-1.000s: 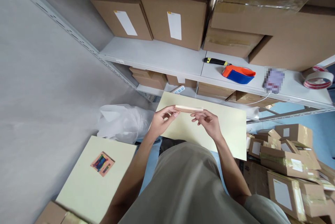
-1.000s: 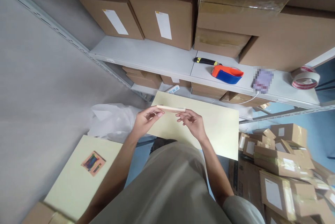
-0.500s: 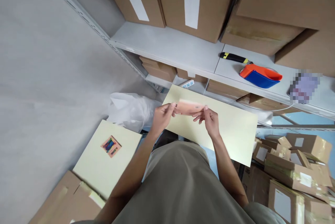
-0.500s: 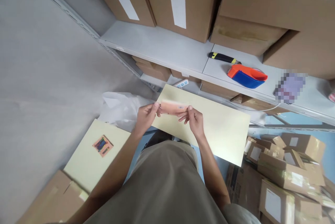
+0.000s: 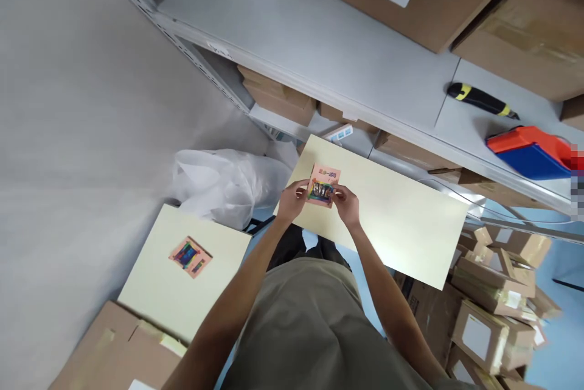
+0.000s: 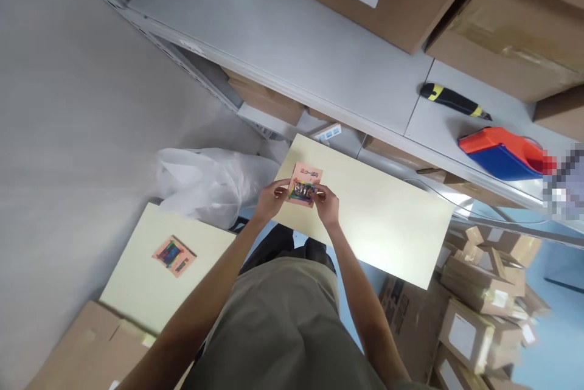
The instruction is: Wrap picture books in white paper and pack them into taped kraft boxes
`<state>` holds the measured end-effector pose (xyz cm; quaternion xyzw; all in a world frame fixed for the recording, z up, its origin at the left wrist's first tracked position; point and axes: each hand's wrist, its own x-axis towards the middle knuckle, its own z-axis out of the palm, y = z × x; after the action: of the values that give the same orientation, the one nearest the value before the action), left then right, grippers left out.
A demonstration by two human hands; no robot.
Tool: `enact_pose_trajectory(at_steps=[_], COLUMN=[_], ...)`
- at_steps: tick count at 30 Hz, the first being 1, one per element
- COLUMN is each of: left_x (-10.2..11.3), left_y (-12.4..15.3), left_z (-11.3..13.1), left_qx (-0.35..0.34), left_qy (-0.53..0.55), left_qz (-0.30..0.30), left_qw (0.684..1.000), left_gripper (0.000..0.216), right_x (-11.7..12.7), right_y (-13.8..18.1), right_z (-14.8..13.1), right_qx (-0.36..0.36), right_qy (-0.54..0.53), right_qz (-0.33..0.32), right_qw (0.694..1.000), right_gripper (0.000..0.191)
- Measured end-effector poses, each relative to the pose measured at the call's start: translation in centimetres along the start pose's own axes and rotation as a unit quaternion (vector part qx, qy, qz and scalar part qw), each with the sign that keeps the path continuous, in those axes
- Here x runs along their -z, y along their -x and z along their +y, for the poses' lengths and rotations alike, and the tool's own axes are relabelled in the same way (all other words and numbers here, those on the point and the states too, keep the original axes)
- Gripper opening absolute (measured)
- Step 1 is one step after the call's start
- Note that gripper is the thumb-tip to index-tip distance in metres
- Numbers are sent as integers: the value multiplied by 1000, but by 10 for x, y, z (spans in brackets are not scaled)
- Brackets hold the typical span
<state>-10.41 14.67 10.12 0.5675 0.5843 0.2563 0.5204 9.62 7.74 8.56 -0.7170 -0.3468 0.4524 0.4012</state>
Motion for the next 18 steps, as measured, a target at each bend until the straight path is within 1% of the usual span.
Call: enact_pose_trajectory(at_steps=[2, 4, 7, 9, 12, 14, 16, 18], left_x=[4, 6, 5, 3, 6, 14, 31, 57], left_y=[-30, -58, -93, -107, -111, -107, -99, -90], left_z=[-12, -20, -28, -32, -37, -43, -51, -61], left_qx=[-5, -13, -18, -13, -9, -8, -9, -11], left_qy=[-24, -39, -45, -48, -43, -31, -20, -9], left_qz=[-6, -17, -41, -53, -56, -52, -41, -15], left_qw=[1000, 999, 998, 997, 997, 998, 999, 1000], left_gripper=[38, 41, 46, 48, 46, 43, 40, 38], right_x=[-18, -31, -42, -46, -52, -60, -73, -93], right_y=[-22, -42, -65, -73, -74, -70, -66, -65], right_z=[-1, -4, -6, -5, -1, 1, 0, -4], right_qx=[-15, -26, -37, -52, -77, -73, -55, -35], right_qy=[31, 56, 88, 113, 152, 171, 184, 183], right_qz=[15, 32, 67, 84, 96, 97, 90, 69], right_qw=[999, 998, 993, 989, 981, 978, 977, 980], right_gripper=[29, 29, 31, 30, 26, 24, 24, 24])
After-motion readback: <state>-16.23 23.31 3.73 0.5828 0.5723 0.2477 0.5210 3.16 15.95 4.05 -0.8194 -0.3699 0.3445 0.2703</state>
